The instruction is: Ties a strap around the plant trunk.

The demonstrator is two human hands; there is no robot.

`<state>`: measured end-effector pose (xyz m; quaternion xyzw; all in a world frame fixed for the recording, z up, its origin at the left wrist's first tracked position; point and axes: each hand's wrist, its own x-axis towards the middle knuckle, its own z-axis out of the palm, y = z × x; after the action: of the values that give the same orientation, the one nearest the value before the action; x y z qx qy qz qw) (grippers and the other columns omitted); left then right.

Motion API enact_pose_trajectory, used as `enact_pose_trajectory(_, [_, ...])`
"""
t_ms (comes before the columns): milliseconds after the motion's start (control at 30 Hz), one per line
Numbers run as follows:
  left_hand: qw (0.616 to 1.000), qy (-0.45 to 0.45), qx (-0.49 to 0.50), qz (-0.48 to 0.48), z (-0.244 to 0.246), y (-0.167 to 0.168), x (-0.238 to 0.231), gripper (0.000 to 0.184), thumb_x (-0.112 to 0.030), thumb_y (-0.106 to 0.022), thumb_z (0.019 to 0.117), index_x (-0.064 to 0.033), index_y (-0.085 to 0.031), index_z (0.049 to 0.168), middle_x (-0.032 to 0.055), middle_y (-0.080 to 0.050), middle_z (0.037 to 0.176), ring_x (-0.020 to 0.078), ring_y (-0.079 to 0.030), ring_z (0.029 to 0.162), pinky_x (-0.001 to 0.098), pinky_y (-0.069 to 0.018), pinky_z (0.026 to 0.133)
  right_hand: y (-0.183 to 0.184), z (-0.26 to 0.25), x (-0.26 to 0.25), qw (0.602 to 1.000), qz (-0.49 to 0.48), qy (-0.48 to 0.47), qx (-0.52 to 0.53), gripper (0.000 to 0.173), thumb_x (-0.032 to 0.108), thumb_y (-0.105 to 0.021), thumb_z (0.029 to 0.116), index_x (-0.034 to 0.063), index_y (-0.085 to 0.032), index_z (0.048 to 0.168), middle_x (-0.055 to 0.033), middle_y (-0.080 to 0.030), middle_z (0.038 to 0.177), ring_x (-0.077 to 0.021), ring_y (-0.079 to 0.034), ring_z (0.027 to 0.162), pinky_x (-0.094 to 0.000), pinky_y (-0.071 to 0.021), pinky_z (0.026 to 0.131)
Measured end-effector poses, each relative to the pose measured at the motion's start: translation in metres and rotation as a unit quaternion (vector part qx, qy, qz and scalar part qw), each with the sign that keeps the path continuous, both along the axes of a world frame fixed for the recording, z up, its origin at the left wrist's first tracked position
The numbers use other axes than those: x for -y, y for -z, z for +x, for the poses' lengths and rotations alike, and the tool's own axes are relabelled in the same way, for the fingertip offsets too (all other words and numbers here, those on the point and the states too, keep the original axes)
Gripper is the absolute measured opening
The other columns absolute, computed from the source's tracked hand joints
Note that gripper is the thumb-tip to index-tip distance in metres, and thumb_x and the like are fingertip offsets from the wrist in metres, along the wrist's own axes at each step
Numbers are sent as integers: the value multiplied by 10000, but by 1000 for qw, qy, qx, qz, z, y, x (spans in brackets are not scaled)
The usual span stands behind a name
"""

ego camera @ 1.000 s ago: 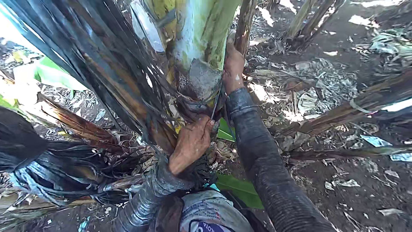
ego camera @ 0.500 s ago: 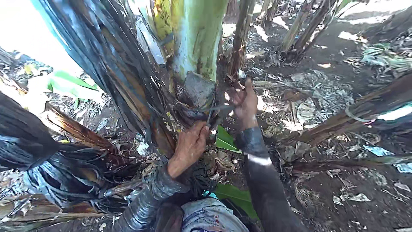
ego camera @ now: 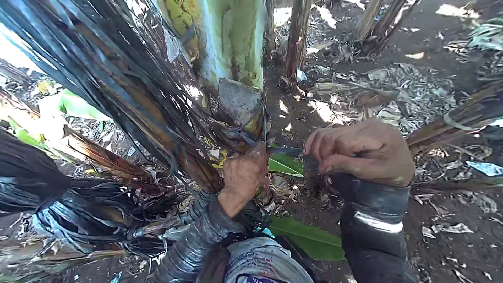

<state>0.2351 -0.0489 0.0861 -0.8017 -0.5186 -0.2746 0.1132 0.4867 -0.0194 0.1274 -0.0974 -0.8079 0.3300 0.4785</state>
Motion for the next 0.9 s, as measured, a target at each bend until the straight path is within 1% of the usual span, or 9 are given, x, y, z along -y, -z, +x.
enact_pose_trajectory(133, [995,11,79,-60,-5,-2,-7,290,-308,-550,1039,-110,-761,1033,54,-648,617,241,-623,505,466,-492,458,-21,-24,-38,962,5,265,60,294,311,-670,974,82,-680,789,27,-694,741,-30,-649,638,-246,-567,601])
enact_pose_trajectory(200, [971,32,184,-148,-7,-1,-11,309,-323,-533,1054,-101,-735,983,44,-607,610,202,-581,504,438,-490,479,-28,-39,-61,923,26,379,66,318,370,-695,969,56,-725,930,-52,-724,912,-94,-667,781,-311,-557,726])
enact_pose_trajectory(267, [897,62,353,-257,-12,-1,-15,287,-267,-524,1068,-90,-690,915,1,-503,595,112,-456,493,298,-417,483,-27,-48,-50,895,54,440,49,360,390,-660,997,56,-718,1117,-153,-659,1317,-229,-635,1199,-414,-507,1032])
enact_pose_trajectory(300, [843,70,438,-304,-13,-3,-17,298,-244,-510,1073,-95,-668,869,-29,-458,570,68,-400,474,235,-364,467,-21,-53,-34,888,52,457,15,327,329,-625,1026,34,-686,1153,-176,-606,1388,-256,-594,1277,-426,-484,1079])
enact_pose_trajectory(367, [735,64,555,-384,-16,-11,-19,342,-246,-479,1085,-81,-692,874,-50,-441,545,29,-353,439,177,-319,427,12,-69,2,876,-19,479,-41,260,240,-526,1077,21,-645,1148,-99,-652,1173,-149,-654,1026,-334,-563,864])
enact_pose_trajectory(433, [670,59,598,-437,-19,-17,-23,378,-296,-455,1090,-85,-688,879,-47,-434,534,25,-340,405,167,-315,390,47,-90,10,888,-198,406,-84,326,314,-463,1099,58,-665,1085,-35,-684,874,-102,-610,633,-295,-534,543])
enact_pose_trajectory(567, [651,44,590,-476,-22,-20,-27,427,-378,-452,1087,-104,-638,817,-43,-410,533,36,-319,394,176,-298,374,87,-125,-15,809,-523,54,-264,460,498,-353,1094,174,-678,1128,69,-460,561,-22,-372,412,-183,-360,401])
enact_pose_trajectory(667, [666,42,580,-467,-24,-20,-28,442,-363,-459,1084,-110,-612,756,-43,-404,524,34,-310,392,174,-274,374,104,-143,-30,707,-546,-218,-394,421,525,-436,1062,188,-662,1172,113,-383,507,5,-346,365,-157,-336,367])
enact_pose_trajectory(900, [716,57,549,-427,-26,-18,-27,428,-284,-467,1089,-95,-637,744,-48,-448,539,16,-339,421,163,-281,402,116,-161,-30,661,-536,-262,-455,274,376,-537,1056,141,-675,1031,77,-457,546,-14,-419,419,-166,-386,425])
